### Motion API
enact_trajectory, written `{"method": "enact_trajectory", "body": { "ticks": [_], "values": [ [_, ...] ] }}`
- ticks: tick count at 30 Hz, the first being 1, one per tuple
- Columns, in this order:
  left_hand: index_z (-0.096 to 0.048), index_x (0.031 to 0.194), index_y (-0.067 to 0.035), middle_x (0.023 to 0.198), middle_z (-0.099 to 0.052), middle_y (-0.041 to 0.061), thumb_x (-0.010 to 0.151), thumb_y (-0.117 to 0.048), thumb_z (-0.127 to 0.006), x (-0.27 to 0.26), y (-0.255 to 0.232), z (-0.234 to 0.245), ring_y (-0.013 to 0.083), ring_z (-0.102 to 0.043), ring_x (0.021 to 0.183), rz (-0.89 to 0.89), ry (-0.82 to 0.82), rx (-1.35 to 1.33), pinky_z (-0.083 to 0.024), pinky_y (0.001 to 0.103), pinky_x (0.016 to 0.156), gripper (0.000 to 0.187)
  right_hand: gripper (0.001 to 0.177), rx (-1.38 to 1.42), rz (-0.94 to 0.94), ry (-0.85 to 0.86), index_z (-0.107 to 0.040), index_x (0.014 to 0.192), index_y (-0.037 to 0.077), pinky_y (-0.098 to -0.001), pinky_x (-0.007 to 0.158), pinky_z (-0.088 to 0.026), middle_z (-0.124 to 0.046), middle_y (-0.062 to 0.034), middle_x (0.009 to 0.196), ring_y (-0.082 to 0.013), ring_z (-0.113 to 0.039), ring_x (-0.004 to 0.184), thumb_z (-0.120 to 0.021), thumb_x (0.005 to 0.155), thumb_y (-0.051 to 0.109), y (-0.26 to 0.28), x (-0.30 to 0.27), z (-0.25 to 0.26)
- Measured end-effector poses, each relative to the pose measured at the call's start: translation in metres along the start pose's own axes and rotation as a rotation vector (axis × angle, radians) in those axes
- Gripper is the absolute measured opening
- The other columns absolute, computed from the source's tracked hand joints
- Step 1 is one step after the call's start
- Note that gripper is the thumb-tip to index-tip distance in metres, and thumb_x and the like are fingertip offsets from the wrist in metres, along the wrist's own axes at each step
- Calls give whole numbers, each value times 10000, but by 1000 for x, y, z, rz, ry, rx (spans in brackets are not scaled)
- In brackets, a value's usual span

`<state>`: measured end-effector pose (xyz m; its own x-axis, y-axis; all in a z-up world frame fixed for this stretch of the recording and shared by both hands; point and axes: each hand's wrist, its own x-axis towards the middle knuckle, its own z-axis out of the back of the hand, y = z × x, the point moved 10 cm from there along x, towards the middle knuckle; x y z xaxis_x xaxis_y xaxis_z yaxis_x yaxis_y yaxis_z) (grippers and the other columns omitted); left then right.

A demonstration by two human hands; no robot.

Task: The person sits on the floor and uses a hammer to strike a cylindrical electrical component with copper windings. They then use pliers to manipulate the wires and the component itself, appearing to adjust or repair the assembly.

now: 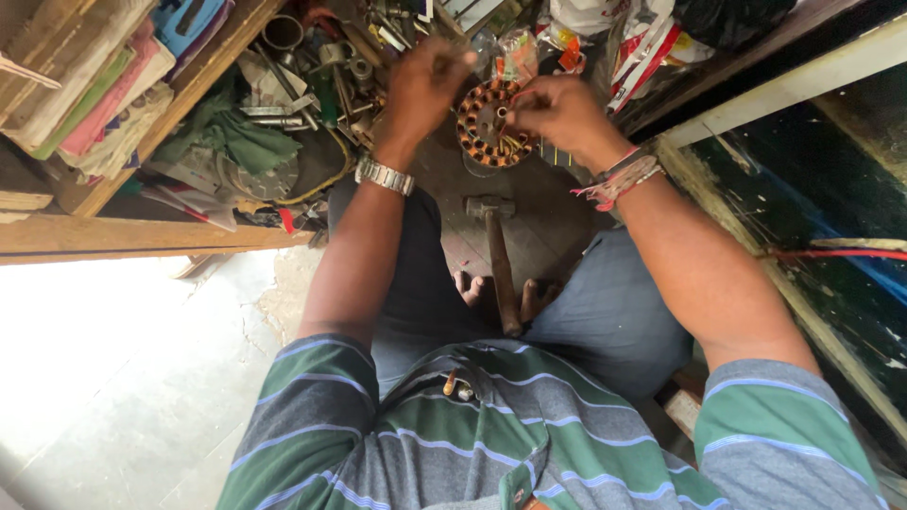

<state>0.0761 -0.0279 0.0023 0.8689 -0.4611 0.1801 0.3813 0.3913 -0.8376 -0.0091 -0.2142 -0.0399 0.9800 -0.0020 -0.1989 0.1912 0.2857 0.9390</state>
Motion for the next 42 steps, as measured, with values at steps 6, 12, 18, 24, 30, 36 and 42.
{"method": "enact_trajectory", "body": {
  "ticks": [6,12,18,24,30,36,42],
  "values": [
    [-735,1018,-11,925,-725,215,882,-388,-810,-7,66,-28,361,-710,862,218,271,359,-541,471,778,408,76,160,-244,-13,-708,902,115,-216,478,-406,-723,40,796,-30,-606,629,-750,906,178,-20,-11,15],
    [-754,951,-45,883,-735,131,907,-221,-799,-3,-11,-25,279,-710,798,-140,122,-30,-552,418,736,187,161,221,-245,-87,-668,822,96,-227,448,-404,-697,9,750,-54,-596,595,-754,933,174,-37,7,18],
    [-770,946,-53,874,-709,137,877,-116,-815,0,-62,-62,287,-694,824,-379,28,44,-540,424,726,104,103,218,-256,-113,-695,867,101,-226,444,-408,-693,12,751,-54,-607,604,-744,935,161,-44,10,20],
    [-744,905,-27,806,-736,84,885,-171,-784,14,-22,-78,174,-719,689,-117,166,-139,-555,346,642,150,42,282,-328,-59,-718,926,127,-207,482,-424,-706,42,785,-37,-611,639,-722,946,164,-45,8,24],
    [-709,822,-6,720,-711,39,898,-163,-787,16,9,-98,103,-632,641,53,226,-289,-503,305,585,192,43,282,-319,-51,-721,905,140,-219,512,-448,-709,45,802,-37,-618,670,-735,934,169,-38,4,22],
    [-688,792,2,729,-671,26,897,-65,-727,21,40,-93,91,-600,670,42,60,-333,-479,299,599,130,82,-159,-371,162,-745,910,89,-283,505,-468,-697,-13,752,-106,-613,619,-687,902,146,-78,-7,18],
    [-719,874,-14,797,-716,10,906,-101,-743,21,32,-101,78,-632,719,32,156,-386,-510,263,656,96,152,-217,-359,245,-744,942,58,-262,496,-473,-721,-11,757,-94,-634,618,-723,901,203,-68,-21,27]
  ]
}}
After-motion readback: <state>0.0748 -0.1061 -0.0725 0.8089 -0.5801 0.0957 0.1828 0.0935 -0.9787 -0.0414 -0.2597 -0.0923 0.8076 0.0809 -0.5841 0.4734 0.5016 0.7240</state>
